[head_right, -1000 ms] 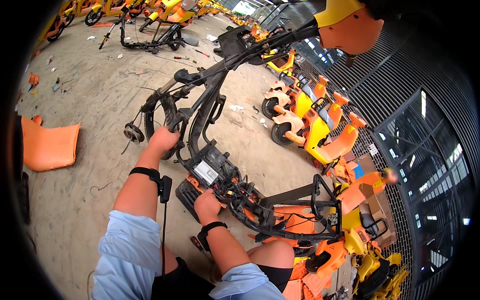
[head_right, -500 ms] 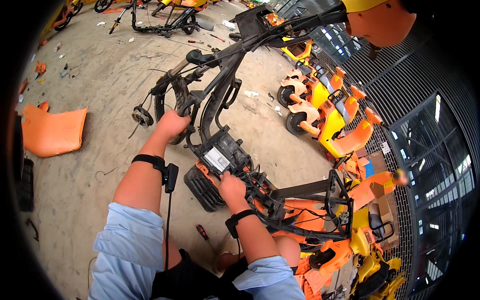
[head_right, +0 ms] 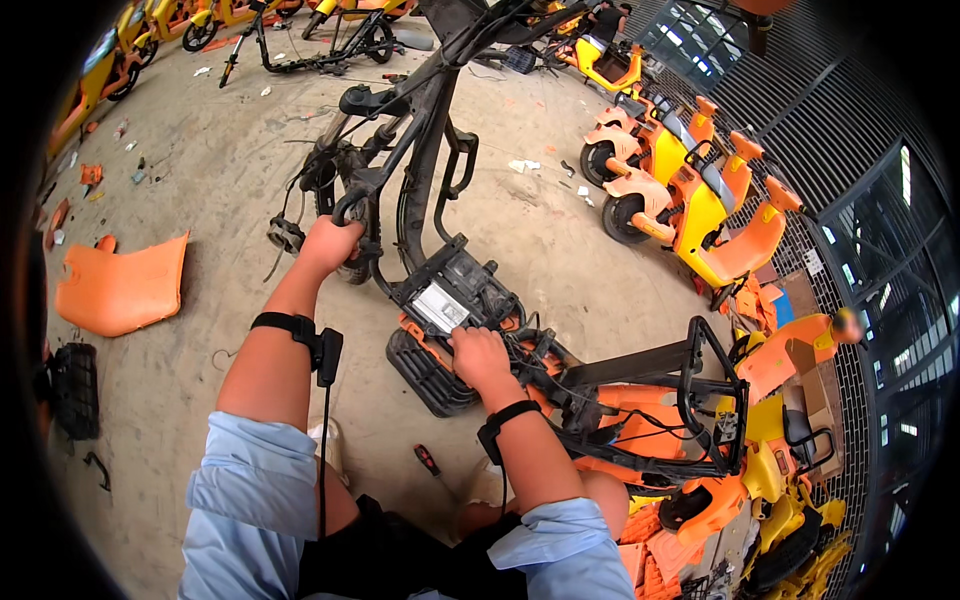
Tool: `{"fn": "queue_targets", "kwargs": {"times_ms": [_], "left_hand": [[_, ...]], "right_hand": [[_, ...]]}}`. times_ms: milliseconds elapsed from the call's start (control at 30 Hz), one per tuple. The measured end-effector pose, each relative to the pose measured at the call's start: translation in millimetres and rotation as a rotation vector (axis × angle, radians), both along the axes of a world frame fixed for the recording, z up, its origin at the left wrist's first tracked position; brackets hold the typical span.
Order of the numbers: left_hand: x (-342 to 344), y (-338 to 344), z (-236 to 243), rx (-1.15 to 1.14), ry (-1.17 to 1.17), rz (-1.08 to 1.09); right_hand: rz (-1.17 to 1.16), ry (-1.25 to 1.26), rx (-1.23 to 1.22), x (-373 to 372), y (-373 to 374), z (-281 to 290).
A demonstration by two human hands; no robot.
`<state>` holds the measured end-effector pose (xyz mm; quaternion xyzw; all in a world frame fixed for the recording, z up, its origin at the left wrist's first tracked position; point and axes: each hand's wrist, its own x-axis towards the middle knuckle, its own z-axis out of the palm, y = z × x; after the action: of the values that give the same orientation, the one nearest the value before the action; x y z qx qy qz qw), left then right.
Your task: The person works on the internal components and chassis of an electric scooter frame by hand, connecting wires and adjusting parts.
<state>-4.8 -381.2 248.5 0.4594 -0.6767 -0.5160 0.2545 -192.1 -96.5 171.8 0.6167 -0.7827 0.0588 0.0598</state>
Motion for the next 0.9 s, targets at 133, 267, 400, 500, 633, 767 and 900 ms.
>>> {"fn": "queue_targets", "kwargs": {"times_ms": [133,267,400,500,633,767,900], "left_hand": [[-5,-7,-13,0.01,0.047,0.008],[-4,-15,-21,0.02,0.059,0.012],[-4,-7,-12,-0.011,0.03,0.006],[2,-3,-4,-0.029,-0.014,0.001],[4,7,13,-0.025,-0.06,-0.022],[13,-4,6,-0.051,-0.035,-0.01],[8,9,18,-0.048,0.005,-0.044]], "right_hand": [[0.009,-0.002,0.06,-4,-4,8],[-0.014,-0.039,0.114,1,-7,9],[-0.089,-0.048,0.058,7,1,-3],[-0.115,0.01,0.0,17,2,-6],[-0.234,0.058,-0.015,37,5,-10],[-0.375,-0.07,0.171,68,1,-4],[-0.559,-0.15,0.214,87,-4,-7]]}}
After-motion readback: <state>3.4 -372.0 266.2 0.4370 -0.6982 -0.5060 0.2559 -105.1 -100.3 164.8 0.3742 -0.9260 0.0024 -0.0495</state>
